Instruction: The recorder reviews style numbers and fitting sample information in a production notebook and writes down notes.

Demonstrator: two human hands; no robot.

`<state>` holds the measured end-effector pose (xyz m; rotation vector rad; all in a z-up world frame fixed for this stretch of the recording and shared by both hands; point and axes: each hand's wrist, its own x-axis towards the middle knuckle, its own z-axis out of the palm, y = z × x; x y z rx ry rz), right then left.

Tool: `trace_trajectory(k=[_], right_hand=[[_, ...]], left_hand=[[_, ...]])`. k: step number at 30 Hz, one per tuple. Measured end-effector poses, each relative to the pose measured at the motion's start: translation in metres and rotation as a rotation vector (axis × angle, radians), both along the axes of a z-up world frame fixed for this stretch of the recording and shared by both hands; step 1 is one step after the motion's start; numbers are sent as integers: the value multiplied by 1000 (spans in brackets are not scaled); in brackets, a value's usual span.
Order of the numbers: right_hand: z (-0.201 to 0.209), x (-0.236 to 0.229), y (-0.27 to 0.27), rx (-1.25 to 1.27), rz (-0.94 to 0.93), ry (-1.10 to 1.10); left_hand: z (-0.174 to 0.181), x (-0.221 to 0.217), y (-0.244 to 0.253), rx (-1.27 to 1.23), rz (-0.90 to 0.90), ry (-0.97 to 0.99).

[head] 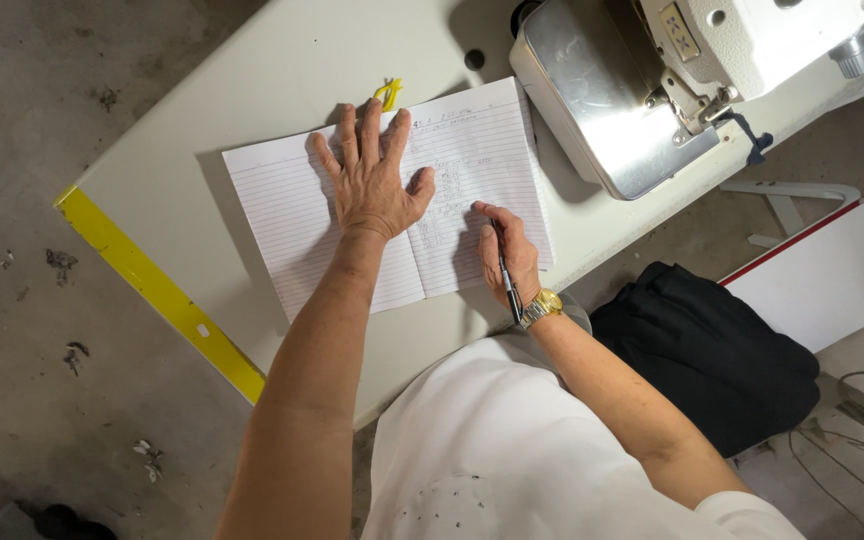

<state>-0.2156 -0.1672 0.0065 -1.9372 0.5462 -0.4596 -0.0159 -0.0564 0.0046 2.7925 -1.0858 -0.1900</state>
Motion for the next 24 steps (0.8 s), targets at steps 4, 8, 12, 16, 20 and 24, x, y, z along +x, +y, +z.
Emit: trace_trajectory(k=[4,8,12,16,20,24], right_hand=[[1,1,-1,-37,7,13],[0,2,-1,-65,7,-34],[-12,-1,-4,-11,-2,-55],[-10,0,-5,-8,-5,-55],[-12,-1,-3,14,-6,-52],[-16,-2,-4,40,0,-58]], left_hand=[[-3,0,1,-10,-3,2],[-12,-1,2,-30,-2,-16],[-18,-1,2,-114,26,-103],[-21,0,3,-132,15,-110],[-21,-1,3,-131,19,-134],[-22,0,3,-138,15,-137]])
